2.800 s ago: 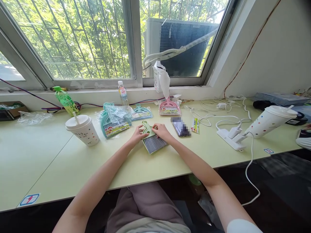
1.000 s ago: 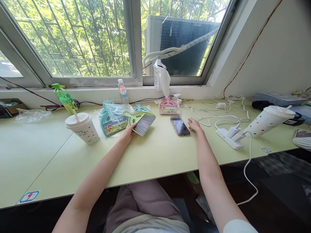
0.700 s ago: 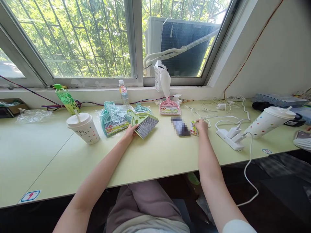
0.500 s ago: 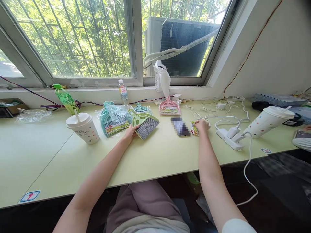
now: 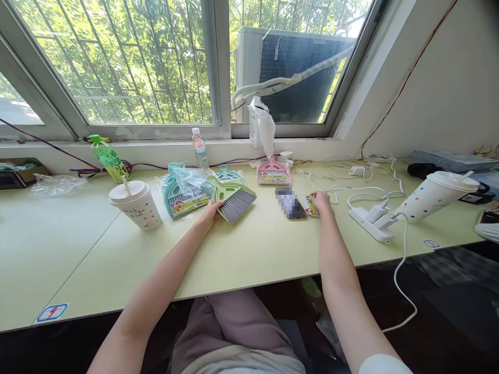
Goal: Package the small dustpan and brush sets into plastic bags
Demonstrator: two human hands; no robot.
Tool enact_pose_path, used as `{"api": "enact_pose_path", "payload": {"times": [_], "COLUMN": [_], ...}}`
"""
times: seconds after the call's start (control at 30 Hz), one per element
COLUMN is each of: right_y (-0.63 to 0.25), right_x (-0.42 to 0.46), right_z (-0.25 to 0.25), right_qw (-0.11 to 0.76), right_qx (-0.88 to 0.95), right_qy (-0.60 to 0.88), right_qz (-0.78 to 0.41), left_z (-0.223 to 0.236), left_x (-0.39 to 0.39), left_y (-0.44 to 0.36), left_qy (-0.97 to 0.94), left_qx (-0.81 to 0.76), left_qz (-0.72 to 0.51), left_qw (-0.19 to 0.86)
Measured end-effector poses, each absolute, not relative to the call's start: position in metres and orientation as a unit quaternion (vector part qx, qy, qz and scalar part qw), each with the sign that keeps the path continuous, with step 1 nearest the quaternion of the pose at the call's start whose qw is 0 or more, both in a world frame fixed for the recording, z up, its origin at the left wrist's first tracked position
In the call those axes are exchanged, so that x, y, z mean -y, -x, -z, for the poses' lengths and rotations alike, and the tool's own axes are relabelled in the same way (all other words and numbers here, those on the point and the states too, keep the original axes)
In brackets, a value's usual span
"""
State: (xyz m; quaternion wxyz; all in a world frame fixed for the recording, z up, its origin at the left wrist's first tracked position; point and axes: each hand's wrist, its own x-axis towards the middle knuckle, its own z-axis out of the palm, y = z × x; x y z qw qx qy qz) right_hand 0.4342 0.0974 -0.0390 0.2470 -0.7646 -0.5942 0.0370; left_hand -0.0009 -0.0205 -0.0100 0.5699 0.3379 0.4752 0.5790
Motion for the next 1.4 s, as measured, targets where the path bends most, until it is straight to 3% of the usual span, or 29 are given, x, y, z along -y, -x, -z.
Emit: {"api": "enact_pose_path", "payload": {"times": [0.17, 0.3, 0.37, 0.5, 0.63, 0.7, 0.83, 0.9, 1.4], "right_y": [-0.432, -0.422, -0.402, -0.318, -0.211, -0.174, -0.152, -0.156, -0.170], "right_x": [-0.092, -0.088, -0.082, -0.057, -0.019, -0.001, 0.021, 0.024, 0.007], "right_z": [0.033, 0.009, -0.008, -0.030, -0.016, -0.003, 0.011, 0.011, 0.014], "right_qw": [0.272, 0.443, 0.489, 0.567, 0.574, 0.585, 0.648, 0.644, 0.637], "right_qx": [0.556, 0.494, 0.502, 0.537, 0.503, 0.505, 0.557, 0.565, 0.519], "right_qy": [0.781, 0.723, 0.674, 0.448, 0.373, 0.384, 0.421, 0.445, 0.518], "right_qz": [-0.080, -0.190, -0.233, -0.435, -0.527, -0.505, -0.304, -0.261, -0.238], "left_z": [0.010, 0.008, 0.007, 0.008, 0.009, 0.009, 0.010, 0.009, 0.003], "left_x": [0.020, 0.022, 0.024, 0.026, 0.028, 0.029, 0.034, 0.037, 0.046], "left_y": [0.001, 0.000, -0.001, 0.000, -0.002, -0.006, -0.018, -0.023, -0.029], "left_qy": [-0.337, -0.337, -0.340, -0.365, -0.378, -0.377, -0.386, -0.395, -0.477], "left_qx": [-0.473, -0.475, -0.475, -0.466, -0.452, -0.447, -0.406, -0.403, -0.474], "left_qz": [-0.584, -0.583, -0.583, -0.572, -0.574, -0.578, -0.588, -0.582, -0.508], "left_qw": [0.567, 0.566, 0.565, 0.567, 0.568, 0.570, 0.583, 0.586, 0.538]}}
